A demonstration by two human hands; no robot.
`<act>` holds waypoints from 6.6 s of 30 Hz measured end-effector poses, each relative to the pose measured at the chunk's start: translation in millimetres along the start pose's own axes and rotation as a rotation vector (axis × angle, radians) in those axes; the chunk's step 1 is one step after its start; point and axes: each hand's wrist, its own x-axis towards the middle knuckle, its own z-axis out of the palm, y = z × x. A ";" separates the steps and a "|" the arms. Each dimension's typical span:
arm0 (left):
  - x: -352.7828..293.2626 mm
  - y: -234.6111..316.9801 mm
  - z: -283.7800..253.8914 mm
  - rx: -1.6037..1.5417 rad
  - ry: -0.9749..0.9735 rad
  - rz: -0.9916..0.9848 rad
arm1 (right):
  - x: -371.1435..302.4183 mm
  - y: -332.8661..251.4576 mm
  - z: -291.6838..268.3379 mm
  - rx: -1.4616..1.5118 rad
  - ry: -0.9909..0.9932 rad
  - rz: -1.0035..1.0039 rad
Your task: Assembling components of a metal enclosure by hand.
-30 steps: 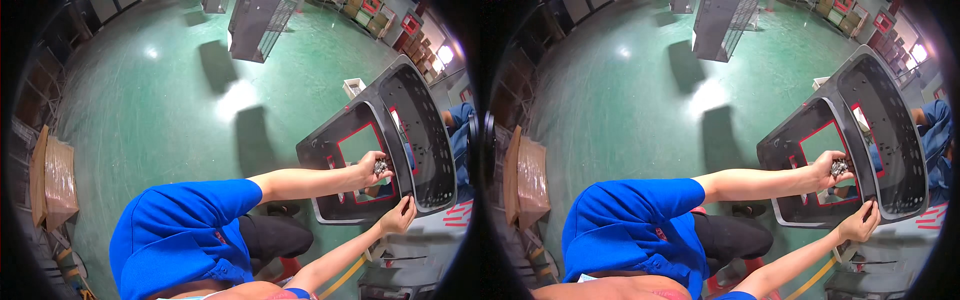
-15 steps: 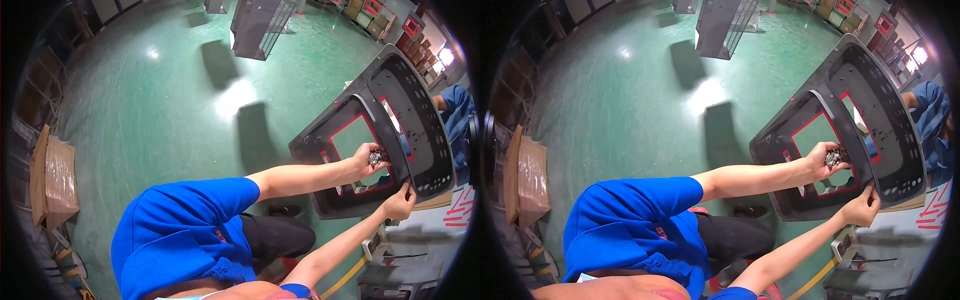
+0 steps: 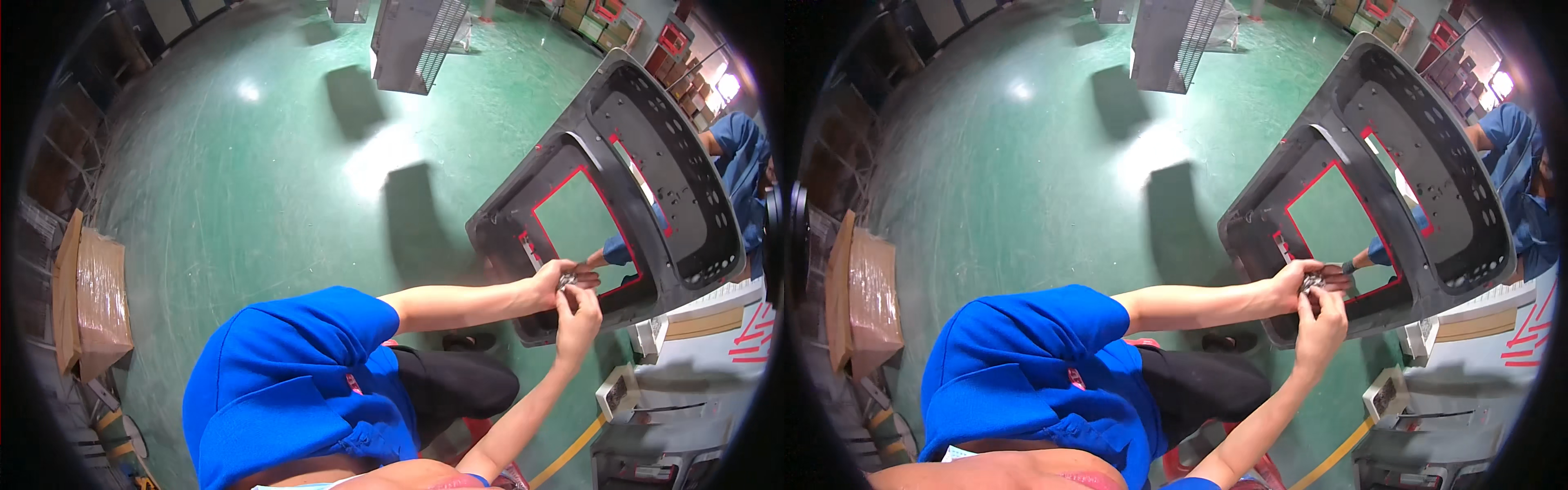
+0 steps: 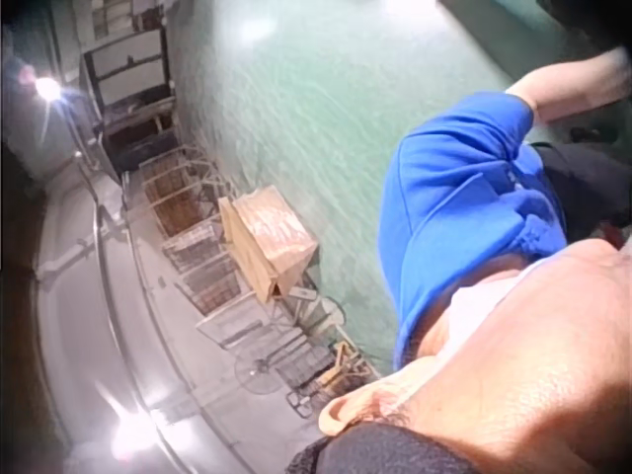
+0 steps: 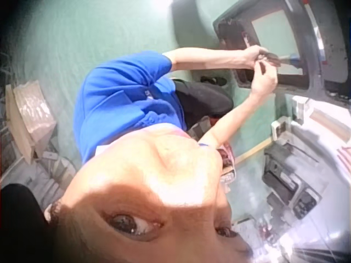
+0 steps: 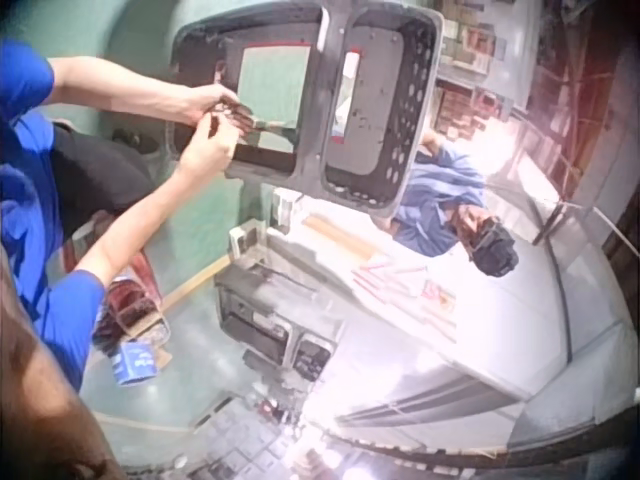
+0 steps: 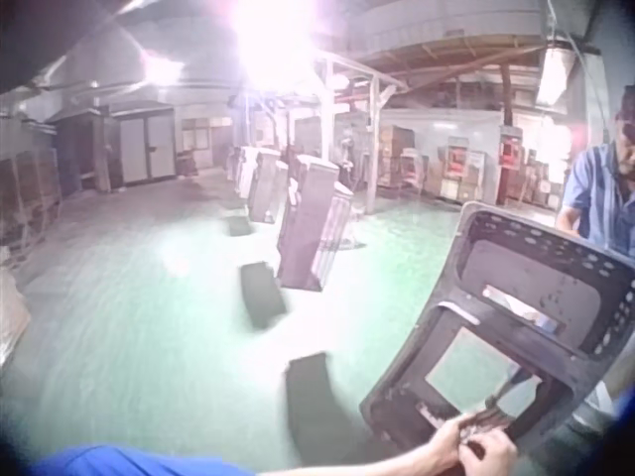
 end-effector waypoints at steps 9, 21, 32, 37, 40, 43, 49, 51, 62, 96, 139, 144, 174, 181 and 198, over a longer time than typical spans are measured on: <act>-22.5 -22.9 -32.9 -0.088 0.119 -0.027 | -24.9 14.2 17.5 -0.229 -0.043 -0.023; -43.2 -54.6 -41.8 -0.146 0.133 -0.025 | -60.6 17.1 5.2 -0.176 -0.065 0.084; -10.7 -54.4 -64.7 0.090 0.110 0.006 | -79.7 26.9 -26.7 0.125 0.113 0.035; -0.7 -48.2 -59.0 0.350 0.048 0.074 | -87.7 31.4 -40.4 0.145 0.150 -0.001; -0.2 -57.2 -55.0 0.491 0.098 0.088 | -94.1 37.9 -45.5 0.148 0.132 0.054; 1.8 -54.0 -52.3 0.634 0.009 0.133 | -93.8 46.5 -48.3 0.136 0.146 0.026; 10.6 -62.0 -53.3 0.672 0.019 0.181 | -96.5 65.2 -45.8 0.155 0.152 0.112; 14.6 -65.7 -53.3 0.674 0.059 0.180 | -96.9 68.6 -46.2 0.164 0.135 0.119; 15.8 -74.4 -46.1 0.726 0.006 0.137 | -98.1 86.6 -55.0 0.168 0.083 0.133; -30.2 -2.6 -198.1 2.674 0.189 0.593 | -72.1 111.7 -69.5 0.414 0.104 0.072; -78.4 -21.4 -192.9 2.751 0.102 0.758 | -113.1 122.9 118.2 0.312 0.607 0.448; -65.9 -2.6 -182.7 2.644 -0.041 0.559 | -119.1 115.9 104.3 0.305 0.437 0.539; 37.4 8.7 -152.2 1.383 0.223 0.164 | -20.5 176.4 130.9 0.077 -0.036 0.085; 34.1 -3.0 -155.3 1.225 0.246 0.198 | -30.4 156.7 114.9 -0.083 -0.032 -0.019; 13.1 -7.6 -139.2 1.349 0.128 0.184 | 69.6 123.9 -36.1 0.818 0.425 -0.233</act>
